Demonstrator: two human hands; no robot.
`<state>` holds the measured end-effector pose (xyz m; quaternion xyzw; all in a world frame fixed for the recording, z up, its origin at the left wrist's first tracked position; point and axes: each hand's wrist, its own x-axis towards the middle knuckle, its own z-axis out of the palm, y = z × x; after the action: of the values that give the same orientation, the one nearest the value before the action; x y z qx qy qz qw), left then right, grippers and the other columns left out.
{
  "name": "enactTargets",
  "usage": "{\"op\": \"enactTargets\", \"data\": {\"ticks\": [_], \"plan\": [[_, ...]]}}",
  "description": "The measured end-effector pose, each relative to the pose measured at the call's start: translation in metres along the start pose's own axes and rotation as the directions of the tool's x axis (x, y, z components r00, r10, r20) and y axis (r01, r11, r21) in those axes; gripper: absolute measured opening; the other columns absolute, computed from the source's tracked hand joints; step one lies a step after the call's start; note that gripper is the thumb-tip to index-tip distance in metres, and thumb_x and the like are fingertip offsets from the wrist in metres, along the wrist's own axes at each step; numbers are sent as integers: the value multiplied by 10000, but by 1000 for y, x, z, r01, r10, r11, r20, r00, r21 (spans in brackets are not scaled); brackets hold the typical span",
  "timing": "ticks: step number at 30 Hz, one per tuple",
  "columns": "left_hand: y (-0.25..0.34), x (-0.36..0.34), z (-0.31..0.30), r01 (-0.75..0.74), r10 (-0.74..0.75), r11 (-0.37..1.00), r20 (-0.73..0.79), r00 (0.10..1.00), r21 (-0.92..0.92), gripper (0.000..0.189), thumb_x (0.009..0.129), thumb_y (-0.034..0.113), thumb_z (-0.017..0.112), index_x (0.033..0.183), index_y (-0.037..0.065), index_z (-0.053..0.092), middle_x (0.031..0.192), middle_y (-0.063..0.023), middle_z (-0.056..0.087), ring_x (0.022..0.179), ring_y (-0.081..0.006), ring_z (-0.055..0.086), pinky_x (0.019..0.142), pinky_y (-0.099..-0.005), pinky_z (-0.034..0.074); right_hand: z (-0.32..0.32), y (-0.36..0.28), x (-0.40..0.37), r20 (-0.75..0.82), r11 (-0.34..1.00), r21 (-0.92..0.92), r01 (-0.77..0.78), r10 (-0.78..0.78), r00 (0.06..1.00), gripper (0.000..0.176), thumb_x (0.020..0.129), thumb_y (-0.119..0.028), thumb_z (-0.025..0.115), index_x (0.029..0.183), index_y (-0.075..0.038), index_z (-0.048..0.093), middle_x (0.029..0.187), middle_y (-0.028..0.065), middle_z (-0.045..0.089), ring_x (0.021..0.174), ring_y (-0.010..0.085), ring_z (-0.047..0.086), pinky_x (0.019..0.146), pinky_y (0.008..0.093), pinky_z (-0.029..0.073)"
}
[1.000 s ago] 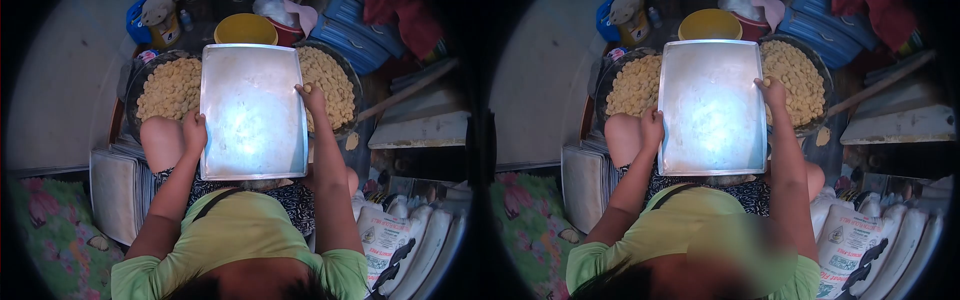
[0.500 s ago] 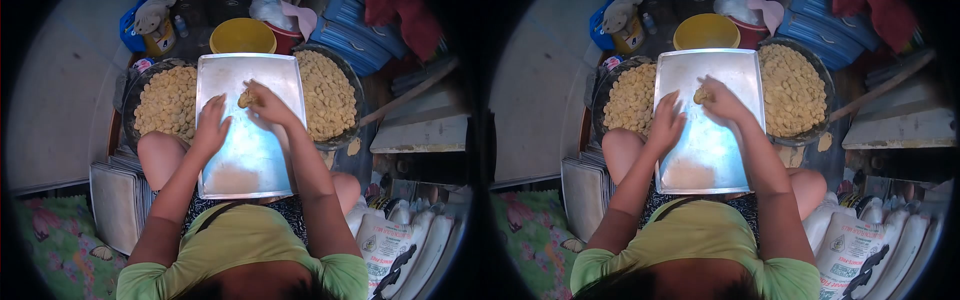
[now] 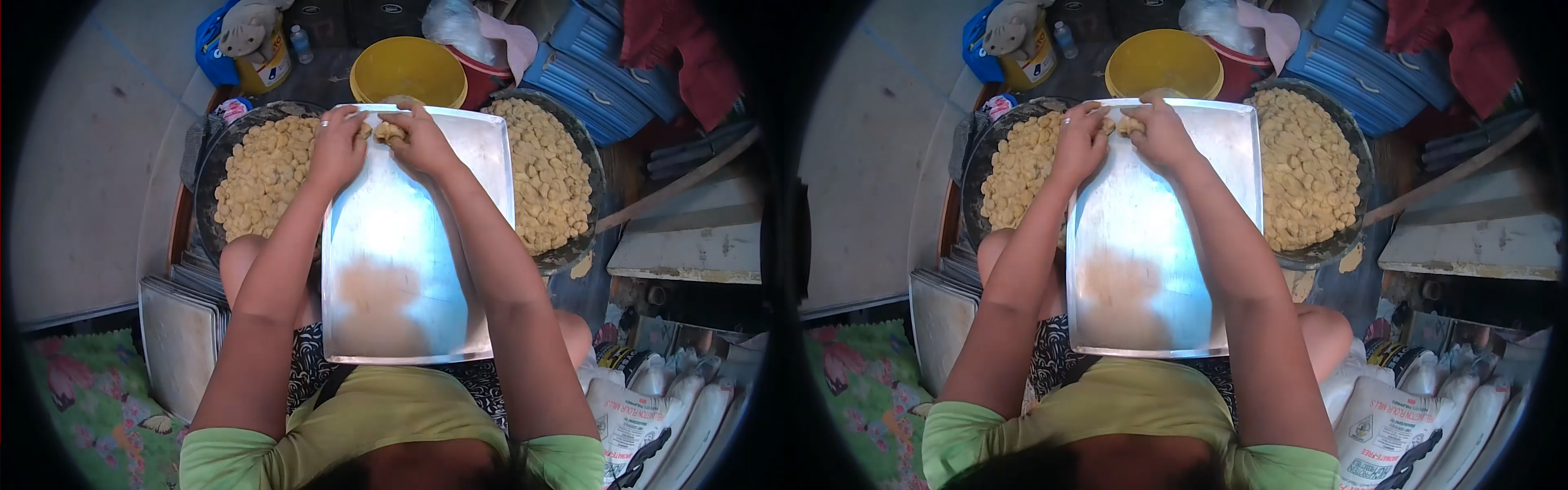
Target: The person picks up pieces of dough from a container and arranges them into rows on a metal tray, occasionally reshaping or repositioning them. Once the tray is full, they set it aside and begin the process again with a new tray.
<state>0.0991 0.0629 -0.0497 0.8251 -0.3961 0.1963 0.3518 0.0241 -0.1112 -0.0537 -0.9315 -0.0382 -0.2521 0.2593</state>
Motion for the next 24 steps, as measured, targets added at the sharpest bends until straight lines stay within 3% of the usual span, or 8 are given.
{"op": "enactTargets", "data": {"ticks": [4, 6, 8, 11, 15, 16, 22, 24], "plan": [[11, 10, 0, -84, 119, 985, 238, 964, -152, 243, 830, 107, 621, 1062, 71, 680, 1037, -127, 655, 1024, -272, 590, 971, -409, 381, -46, -13, 8, 276, 796, 379, -472, 390, 879, 396, 747, -65, 656, 1139, -60, 606, 1052, 186, 636, 918, 332, 634, 794, 375, 492], [2, 17, 8, 2, 7, 999, 215, 977, -42, 232, 823, 117, 634, 1047, 90, 688, 993, -117, 664, 980, -266, 600, 946, -399, 378, -58, 20, 14, 320, 891, -60, -450, 444, 837, 441, 743, -61, 641, 1180, -65, 582, 1069, 177, 638, 929, 322, 639, 796, 378, 493], [-3, 20, 15, 25, -9, 997, 220, 976, -69, 223, 817, 110, 640, 1033, 88, 691, 972, -116, 666, 968, -273, 602, 937, -399, 383, -52, 34, 9, 354, 855, 81, -513, 456, 816, 434, 741, -64, 626, 1174, -70, 598, 1101, 179, 638, 993, 329, 630, 855, 380, 490], [-5, 21, 17, 123, -82, 979, 236, 968, -163, 211, 810, 97, 639, 1012, 77, 694, 959, -114, 667, 948, -286, 606, 926, -394, 389, -34, 7, 6, 71, 955, 277, -106, 90, 993, 388, 711, -49, 615, 1097, -61, 658, 1095, 193, 639, 1083, 325, 597, 952, 385, 461], [-15, 21, 20, 278, -221, 916, 214, 951, -290, 219, 803, 85, 608, 1002, 57, 694, 984, -120, 662, 950, -287, 603, 916, -383, 394, -47, 25, 16, 378, 886, 221, -408, 308, 873, 340, 697, -80, 652, 1034, -49, 679, 1054, 172, 643, 1016, 309, 621, 886, 369, 482], [-15, 21, 19, 280, -223, 915, 215, 951, -289, 219, 803, 85, 608, 1002, 57, 694, 984, -120, 662, 950, -287, 603, 916, -383, 394, -45, 36, 14, 285, 889, 211, -407, 342, 895, 301, 702, -22, 643, 1002, -28, 670, 981, 97, 627, 847, 179, 605, 755, 300, 487], [7, 26, 9, 164, -141, 981, 207, 968, -102, 262, 810, 107, 581, 1048, 89, 689, 1040, -97, 656, 1007, -263, 578, 937, -365, 347, -36, 34, 8, 96, 907, 308, -288, 271, 958, 261, 758, -77, 697, 1013, -23, 679, 963, 142, 635, 845, 255, 631, 786, 340, 497], [7, 23, 5, -75, 82, 997, 306, 948, -37, 339, 789, 117, 582, 1116, 107, 670, 1104, -77, 644, 1064, -253, 560, 957, -394, 305, -48, 33, 2, 88, 881, 263, -393, 384, 919, 241, 788, -104, 712, 1014, -26, 676, 964, 136, 637, 818, 240, 622, 767, 337, 499]]}}
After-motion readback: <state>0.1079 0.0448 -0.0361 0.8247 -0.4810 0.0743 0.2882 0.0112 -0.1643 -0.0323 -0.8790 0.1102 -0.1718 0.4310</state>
